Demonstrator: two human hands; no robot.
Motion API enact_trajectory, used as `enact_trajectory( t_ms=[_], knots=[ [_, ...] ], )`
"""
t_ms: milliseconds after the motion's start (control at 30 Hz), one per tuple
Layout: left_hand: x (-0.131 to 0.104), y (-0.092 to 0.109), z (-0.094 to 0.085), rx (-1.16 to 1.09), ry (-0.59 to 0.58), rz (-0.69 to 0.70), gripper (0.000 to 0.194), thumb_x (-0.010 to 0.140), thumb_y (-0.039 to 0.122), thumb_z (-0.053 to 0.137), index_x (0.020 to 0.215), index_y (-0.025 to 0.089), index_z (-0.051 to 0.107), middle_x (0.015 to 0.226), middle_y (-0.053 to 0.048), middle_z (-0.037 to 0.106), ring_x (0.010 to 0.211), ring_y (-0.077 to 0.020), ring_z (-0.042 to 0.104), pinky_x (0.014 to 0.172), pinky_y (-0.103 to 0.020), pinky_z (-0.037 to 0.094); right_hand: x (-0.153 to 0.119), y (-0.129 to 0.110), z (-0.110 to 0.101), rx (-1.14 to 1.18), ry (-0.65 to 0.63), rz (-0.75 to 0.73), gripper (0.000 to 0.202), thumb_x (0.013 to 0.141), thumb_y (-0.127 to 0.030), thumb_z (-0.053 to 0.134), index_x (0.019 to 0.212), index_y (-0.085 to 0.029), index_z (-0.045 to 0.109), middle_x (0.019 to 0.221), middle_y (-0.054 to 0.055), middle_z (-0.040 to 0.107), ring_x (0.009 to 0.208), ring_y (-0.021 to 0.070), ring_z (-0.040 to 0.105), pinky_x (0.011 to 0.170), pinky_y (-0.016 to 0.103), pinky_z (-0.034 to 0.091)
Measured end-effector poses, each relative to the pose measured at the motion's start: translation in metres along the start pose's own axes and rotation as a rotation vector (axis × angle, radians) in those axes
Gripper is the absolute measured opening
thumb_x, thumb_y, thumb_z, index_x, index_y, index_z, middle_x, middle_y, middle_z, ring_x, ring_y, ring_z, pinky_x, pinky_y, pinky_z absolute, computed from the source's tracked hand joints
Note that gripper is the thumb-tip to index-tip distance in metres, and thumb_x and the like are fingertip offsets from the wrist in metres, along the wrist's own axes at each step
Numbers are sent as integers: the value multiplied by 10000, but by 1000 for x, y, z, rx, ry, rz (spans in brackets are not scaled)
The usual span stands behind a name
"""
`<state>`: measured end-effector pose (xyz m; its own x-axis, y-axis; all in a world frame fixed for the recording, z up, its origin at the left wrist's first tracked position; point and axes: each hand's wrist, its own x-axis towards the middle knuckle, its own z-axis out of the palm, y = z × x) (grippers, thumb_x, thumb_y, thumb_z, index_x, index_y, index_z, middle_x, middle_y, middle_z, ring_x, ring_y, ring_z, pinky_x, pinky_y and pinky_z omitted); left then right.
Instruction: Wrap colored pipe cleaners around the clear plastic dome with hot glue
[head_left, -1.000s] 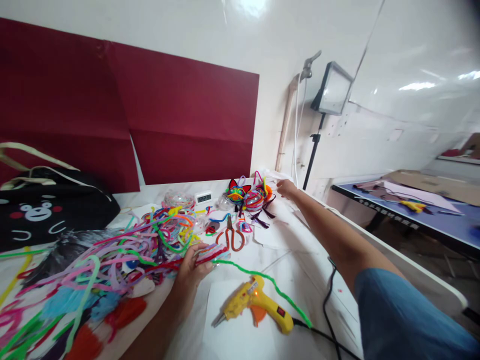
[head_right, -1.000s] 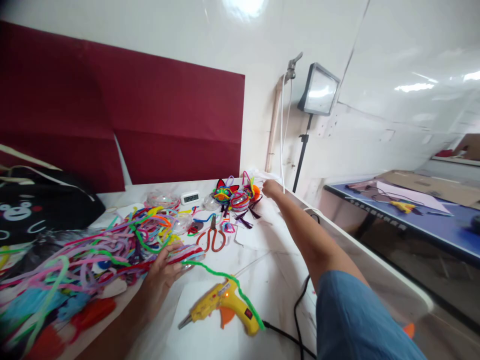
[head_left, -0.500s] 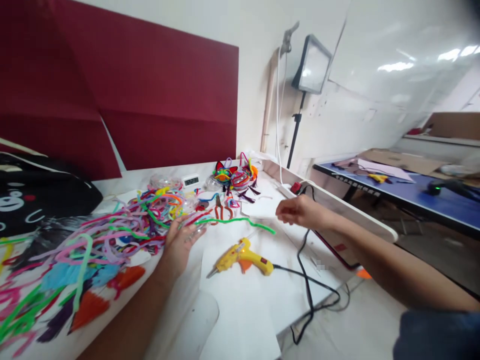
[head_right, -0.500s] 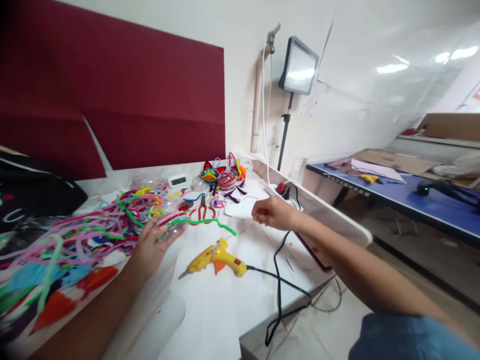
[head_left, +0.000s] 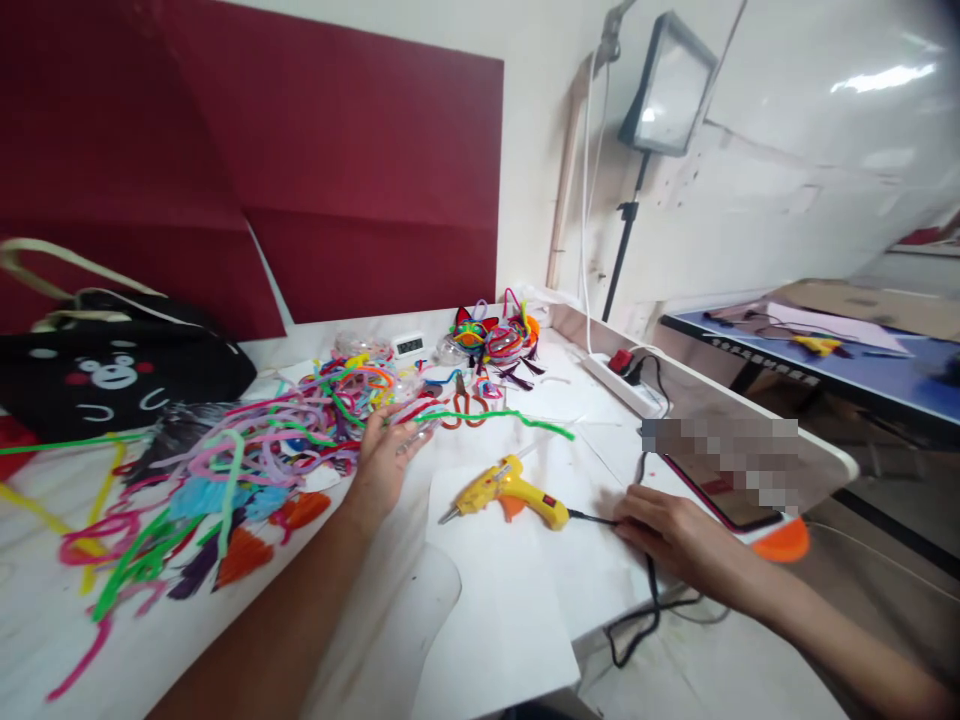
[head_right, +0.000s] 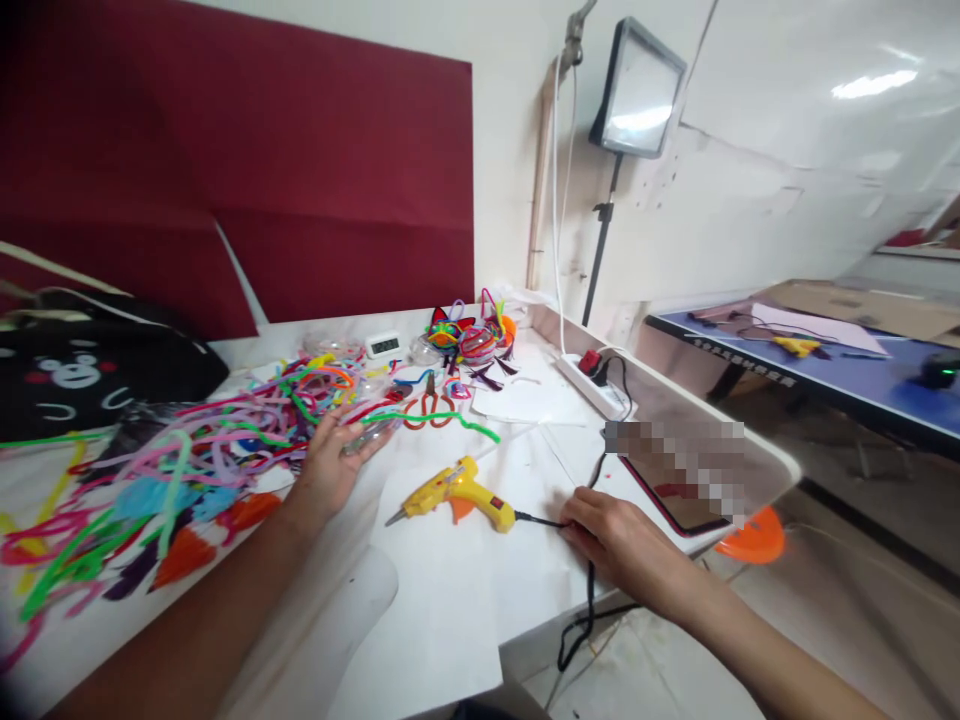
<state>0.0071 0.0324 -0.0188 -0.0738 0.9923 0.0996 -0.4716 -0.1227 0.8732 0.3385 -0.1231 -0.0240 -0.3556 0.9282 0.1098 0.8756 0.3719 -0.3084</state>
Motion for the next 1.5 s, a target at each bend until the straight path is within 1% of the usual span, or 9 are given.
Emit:
enact_trajectory(
  t_ms=[200,467,600,833,933,1067,1267,1400,1500],
  knots=[
    [-6,3,3,50,-11,46,393,614,191,714,965,222,538,765,43,662,802,-164,663,935,-469,499,23,15,0,-271,85,-45,309,995,-212,343,857,-189,619,827,75,608,708,185,619,641,298,450],
    [-10,4,8,192,-21,124,443,601,202,734,1002,218,547,880,-7,672,829,-188,653,841,-369,504,79,27,-18,-509,131,-96,217,921,-153,482,778,-177,644,782,94,630,730,222,600,647,317,419],
    [-13,6,9,276,-20,186,467,567,175,765,987,221,565,943,-9,660,870,-191,635,803,-305,477,95,20,-28,-302,58,-93,206,840,-78,513,889,-178,686,872,96,678,813,211,645,691,295,446],
    [-22,15,18,546,-26,322,471,558,140,759,979,217,564,978,-36,646,927,-218,626,845,-318,466,125,-39,-58,203,241,-150,165,887,-311,567,915,-193,680,882,48,715,747,171,648,662,259,461],
    [-25,17,23,568,-11,337,501,523,122,764,972,220,565,974,-38,644,915,-227,634,834,-326,475,140,-66,-50,224,206,-210,148,887,-304,587,952,-192,658,885,49,711,767,172,655,667,251,450],
    [-26,16,25,565,-7,352,526,503,105,761,979,220,570,983,-37,650,928,-228,641,847,-318,476,152,-88,-26,37,144,-207,194,888,-295,596,1033,-167,610,967,95,696,822,212,654,675,276,425],
    [-26,10,22,651,-55,359,544,549,138,754,1037,208,525,1032,-66,648,944,-234,649,842,-322,490,150,-87,-5,-65,161,-232,185,924,-104,474,1064,-163,579,996,99,666,843,188,651,658,253,391],
    [-27,5,21,659,-107,373,557,567,171,745,1064,208,498,1059,-70,645,950,-232,653,842,-342,505,143,-86,-3,-103,190,-269,134,939,-224,516,1028,-159,593,956,87,656,855,216,636,699,286,406],
    [-28,3,22,660,-137,392,557,566,170,734,1065,210,491,1059,-67,647,947,-223,660,838,-340,514,140,-88,-2,-156,198,-280,132,909,-158,544,1034,-156,588,934,72,657,829,220,632,704,300,404]
  ],
)
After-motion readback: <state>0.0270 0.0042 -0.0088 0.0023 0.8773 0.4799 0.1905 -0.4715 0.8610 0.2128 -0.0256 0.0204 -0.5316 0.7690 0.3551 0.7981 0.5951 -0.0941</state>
